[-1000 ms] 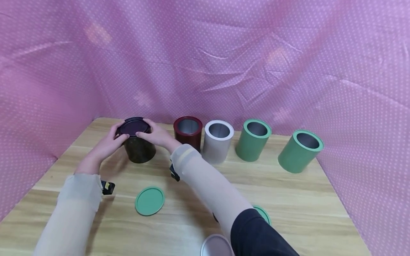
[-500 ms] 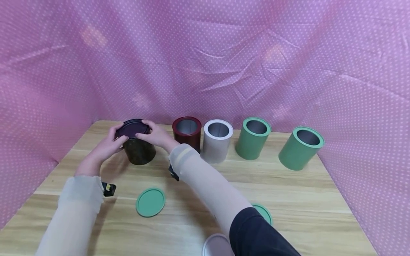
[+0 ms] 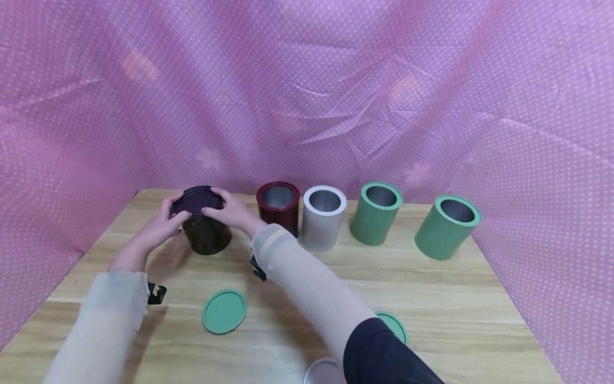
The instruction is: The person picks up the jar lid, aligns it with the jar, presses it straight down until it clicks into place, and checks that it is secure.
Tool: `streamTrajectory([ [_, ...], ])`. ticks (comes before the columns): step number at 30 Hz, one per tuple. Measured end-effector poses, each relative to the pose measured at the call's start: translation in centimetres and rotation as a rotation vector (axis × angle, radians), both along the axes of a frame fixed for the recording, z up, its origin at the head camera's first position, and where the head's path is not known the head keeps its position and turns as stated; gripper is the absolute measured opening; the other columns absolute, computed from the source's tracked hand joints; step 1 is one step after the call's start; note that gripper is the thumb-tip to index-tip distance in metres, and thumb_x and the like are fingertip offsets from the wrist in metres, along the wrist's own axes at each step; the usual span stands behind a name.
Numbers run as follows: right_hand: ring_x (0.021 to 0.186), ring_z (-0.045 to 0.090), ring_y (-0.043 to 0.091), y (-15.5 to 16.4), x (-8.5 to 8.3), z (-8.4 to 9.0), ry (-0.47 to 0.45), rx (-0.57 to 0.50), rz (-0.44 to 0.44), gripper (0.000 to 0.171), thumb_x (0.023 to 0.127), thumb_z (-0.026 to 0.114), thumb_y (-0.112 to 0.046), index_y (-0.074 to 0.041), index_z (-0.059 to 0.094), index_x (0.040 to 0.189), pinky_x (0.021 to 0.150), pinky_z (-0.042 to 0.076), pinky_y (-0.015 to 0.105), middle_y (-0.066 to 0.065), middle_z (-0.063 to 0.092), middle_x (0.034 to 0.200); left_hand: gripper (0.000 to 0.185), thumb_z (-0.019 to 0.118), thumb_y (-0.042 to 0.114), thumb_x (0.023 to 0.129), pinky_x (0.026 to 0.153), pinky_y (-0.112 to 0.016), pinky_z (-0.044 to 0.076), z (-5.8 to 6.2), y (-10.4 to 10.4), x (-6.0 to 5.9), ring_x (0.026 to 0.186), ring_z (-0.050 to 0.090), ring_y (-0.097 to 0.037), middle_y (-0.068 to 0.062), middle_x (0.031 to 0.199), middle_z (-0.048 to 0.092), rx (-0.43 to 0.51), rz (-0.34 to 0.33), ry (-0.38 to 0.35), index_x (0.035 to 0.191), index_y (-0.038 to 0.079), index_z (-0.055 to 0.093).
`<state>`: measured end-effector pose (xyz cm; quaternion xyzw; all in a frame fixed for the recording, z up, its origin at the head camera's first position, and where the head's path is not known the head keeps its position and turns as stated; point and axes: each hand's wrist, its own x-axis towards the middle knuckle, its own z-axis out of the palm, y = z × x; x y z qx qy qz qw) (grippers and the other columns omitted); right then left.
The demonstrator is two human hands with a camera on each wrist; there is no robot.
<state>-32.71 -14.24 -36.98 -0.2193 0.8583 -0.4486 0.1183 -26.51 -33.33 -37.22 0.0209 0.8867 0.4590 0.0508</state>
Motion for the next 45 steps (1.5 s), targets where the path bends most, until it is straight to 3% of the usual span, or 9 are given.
streamTrajectory([
  [6,0.139,0.04,0.018,0.5,0.0,0.8,0.005,0.016,0.048,0.066,0.092,0.063,-0.041,-0.027,0.035,0.15,0.112,0.036,0.034,0.001,0.042,0.152,0.073,0.039,0.034,0.1,0.108,-0.061,0.032,0.9,0.1,0.0,0.138,0.024,-0.051,-0.035,0.155,0.011,-0.096,-0.005,0.042,0.153,0.0,0.001],
  [10,0.142,0.035,0.017,1.2,0.0,1.1,-0.035,0.045,0.106,0.07,0.093,0.06,-0.045,-0.028,0.028,0.153,0.115,0.033,0.034,0.0,0.036,0.156,0.076,0.041,0.037,0.1,0.112,-0.064,0.022,1.4,0.0,0.2,0.139,0.019,-0.055,-0.035,0.155,0.011,-0.176,-0.017,0.022,0.154,0.001,0.002],
  [15,0.146,0.027,0.017,2.6,0.2,1.1,-0.07,0.045,0.189,0.074,0.095,0.053,-0.05,-0.031,0.016,0.156,0.119,0.027,0.038,-0.001,0.026,0.16,0.082,0.04,0.051,0.099,0.109,-0.069,0.021,1.9,0.0,0.9,0.139,0.016,-0.057,-0.036,0.154,0.01,-0.321,-0.011,-0.009,0.156,0.006,0.001],
  [19,0.147,0.025,0.018,4.2,0.8,1.6,-0.083,0.033,0.201,0.077,0.096,0.05,-0.053,-0.031,0.008,0.156,0.119,0.025,0.04,0.0,0.023,0.161,0.083,0.041,0.053,0.099,0.109,-0.071,0.016,2.4,0.5,1.6,0.14,0.012,-0.057,-0.034,0.156,0.007,-0.36,0.008,0.056,0.156,0.007,0.002],
  [24,0.147,0.024,0.016,6.1,2.5,2.5,-0.012,0.073,0.283,0.077,0.096,0.051,-0.051,-0.024,0.012,0.157,0.12,0.025,0.035,-0.001,0.024,0.161,0.082,0.044,0.051,0.099,0.109,-0.072,0.014,3.3,1.4,2.7,0.141,0.011,-0.054,-0.029,0.158,0.007,-0.384,0.021,0.136,0.156,0.008,0.005],
  [32,0.147,0.023,0.011,9.3,5.5,2.3,0.123,0.147,0.375,0.077,0.095,0.057,-0.045,-0.018,0.017,0.156,0.12,0.022,0.028,0.0,0.025,0.16,0.088,0.048,0.055,0.096,0.108,-0.073,0.011,4.1,3.4,4.9,0.146,-0.001,-0.047,-0.026,0.16,0.002,-0.506,-0.001,0.158,0.156,0.007,0.006],
  [38,0.147,0.023,0.014,12.0,7.0,2.3,0.231,0.211,0.421,0.081,0.093,0.064,-0.038,-0.012,0.019,0.155,0.12,0.019,0.025,0.004,0.026,0.16,0.085,0.048,0.058,0.095,0.109,-0.074,0.004,4.2,5.8,5.9,0.145,-0.003,-0.05,-0.029,0.157,0.012,-0.641,0.005,0.283,0.153,0.003,0.02],
  [42,0.148,0.021,0.02,14.3,8.1,2.1,0.319,0.257,0.422,0.082,0.092,0.065,-0.037,-0.01,0.019,0.155,0.122,0.017,0.031,0.008,0.025,0.16,0.083,0.049,0.057,0.094,0.109,-0.074,0.003,4.0,7.8,6.4,0.144,-0.004,-0.051,-0.029,0.157,0.015,-0.661,-0.003,0.336,0.152,0.003,0.025],
  [45,0.149,0.018,0.025,16.4,9.1,2.0,0.317,0.297,0.376,0.083,0.092,0.065,-0.039,-0.014,0.018,0.156,0.122,0.017,0.038,0.009,0.021,0.161,0.081,0.052,0.055,0.094,0.11,-0.074,0.001,3.8,9.4,6.8,0.145,-0.004,-0.051,-0.027,0.157,0.017,-0.67,-0.022,0.368,0.152,0.004,0.026],
])
